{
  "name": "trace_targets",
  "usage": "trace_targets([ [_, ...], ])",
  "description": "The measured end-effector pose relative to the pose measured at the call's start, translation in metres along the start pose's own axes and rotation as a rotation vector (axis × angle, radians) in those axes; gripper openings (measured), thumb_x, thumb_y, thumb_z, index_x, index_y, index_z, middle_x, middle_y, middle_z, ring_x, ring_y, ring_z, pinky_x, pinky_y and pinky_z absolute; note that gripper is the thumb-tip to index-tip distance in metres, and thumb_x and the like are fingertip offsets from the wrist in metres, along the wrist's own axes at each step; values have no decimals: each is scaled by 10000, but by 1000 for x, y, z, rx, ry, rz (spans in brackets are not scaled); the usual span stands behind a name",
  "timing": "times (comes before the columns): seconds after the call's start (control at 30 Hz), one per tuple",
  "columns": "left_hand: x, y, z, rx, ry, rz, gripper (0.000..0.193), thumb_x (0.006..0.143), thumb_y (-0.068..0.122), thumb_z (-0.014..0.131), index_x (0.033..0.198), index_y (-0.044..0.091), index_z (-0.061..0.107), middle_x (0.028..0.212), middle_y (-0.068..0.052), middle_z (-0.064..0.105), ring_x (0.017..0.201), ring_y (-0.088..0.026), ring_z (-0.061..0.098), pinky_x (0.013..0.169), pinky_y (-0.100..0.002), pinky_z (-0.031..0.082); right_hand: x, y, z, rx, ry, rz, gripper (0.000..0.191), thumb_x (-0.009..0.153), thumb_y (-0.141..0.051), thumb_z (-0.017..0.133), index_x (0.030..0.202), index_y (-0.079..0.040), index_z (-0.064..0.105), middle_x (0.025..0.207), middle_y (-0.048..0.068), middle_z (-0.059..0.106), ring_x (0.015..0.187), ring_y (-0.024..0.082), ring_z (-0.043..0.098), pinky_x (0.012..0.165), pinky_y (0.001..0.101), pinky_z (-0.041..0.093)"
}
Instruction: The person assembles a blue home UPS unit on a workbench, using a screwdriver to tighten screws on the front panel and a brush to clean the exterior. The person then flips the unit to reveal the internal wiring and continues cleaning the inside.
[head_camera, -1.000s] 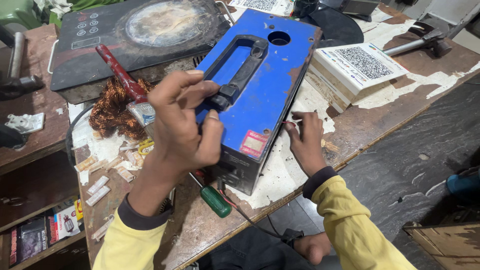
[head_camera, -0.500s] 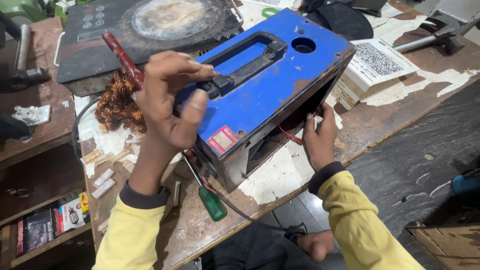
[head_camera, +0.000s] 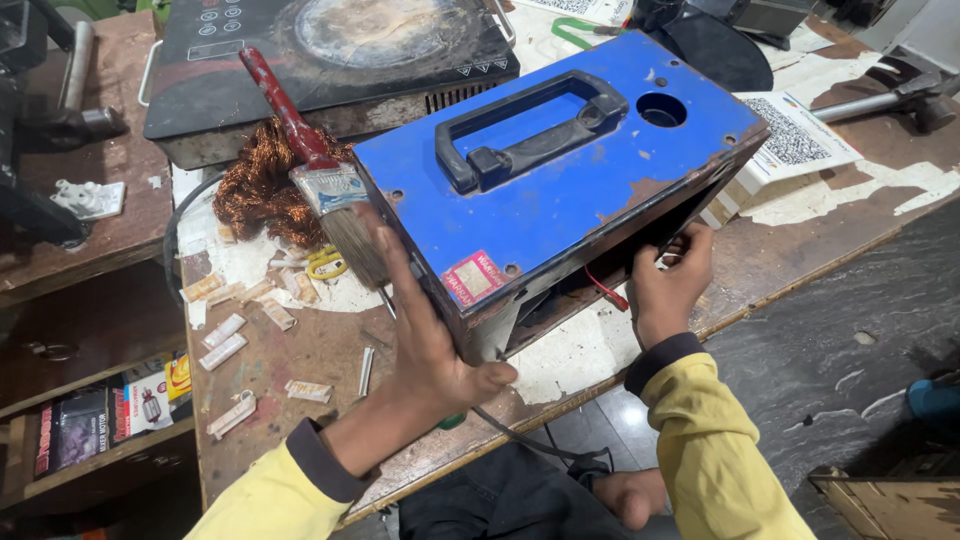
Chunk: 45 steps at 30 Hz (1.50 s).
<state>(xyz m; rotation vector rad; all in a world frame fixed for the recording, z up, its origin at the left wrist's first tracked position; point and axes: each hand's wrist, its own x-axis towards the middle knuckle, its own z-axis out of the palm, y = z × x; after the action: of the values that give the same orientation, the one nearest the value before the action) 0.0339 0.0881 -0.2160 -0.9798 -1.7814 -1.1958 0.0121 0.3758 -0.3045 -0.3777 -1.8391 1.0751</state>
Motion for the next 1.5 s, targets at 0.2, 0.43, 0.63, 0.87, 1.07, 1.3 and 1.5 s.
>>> trace_targets([
  [0.2,12,-19,-4,49,-48,-34,996,1096,650,412,1674,53,-138,1703,-329,-10,1596,-433,126,1309,-503,263,-3,-11,-6,-15,51,-21,209,905,28,674,1077,-10,562,924,42,586,843,133,572,788,300,507],
  [0.43,46,-40,-20,-126,-112,-199,908,1153,573,395,1626,-4,-122,1666,-322,304,1475,-337,536,1274,-447,436,-15,-41,-12,-81,130,-103,207,1116,-157,668,1207,-10,555,1084,63,538,989,174,525,893,346,452],
  [0.63,81,-77,-20,-352,-33,-568,928,1067,528,476,1654,-28,22,1369,-236,614,1219,-255,599,1162,-371,418,-26,-61,-10,-56,98,-256,362,970,1,581,1323,-3,500,1206,119,432,1144,237,491,1064,384,420],
  [0.87,110,-105,-6,-407,76,-647,940,980,594,562,1580,-32,198,1292,-201,688,1135,-206,670,998,-321,513,-24,-74,4,16,74,-211,576,844,63,501,1419,31,508,1248,152,518,1185,272,544,1094,372,435],
  [1.07,133,-104,3,-197,103,-726,848,961,606,567,1472,-46,387,1034,-198,723,947,-236,735,861,-358,576,27,-80,-1,102,-75,-99,550,829,27,514,1375,56,580,1034,149,689,905,249,643,884,333,529],
  [1.3,118,-98,7,19,110,-587,698,1034,538,500,1397,-58,466,998,-253,744,958,-335,748,878,-422,554,39,-73,9,0,30,-229,524,803,38,509,1312,59,633,1000,184,737,883,259,716,933,366,536],
  [1.5,112,-95,3,130,44,-636,717,1034,547,479,1384,-77,446,1064,-299,722,1035,-410,724,922,-471,523,44,-73,11,16,36,-186,519,782,29,517,1283,48,650,959,165,732,851,229,702,869,338,542],
])
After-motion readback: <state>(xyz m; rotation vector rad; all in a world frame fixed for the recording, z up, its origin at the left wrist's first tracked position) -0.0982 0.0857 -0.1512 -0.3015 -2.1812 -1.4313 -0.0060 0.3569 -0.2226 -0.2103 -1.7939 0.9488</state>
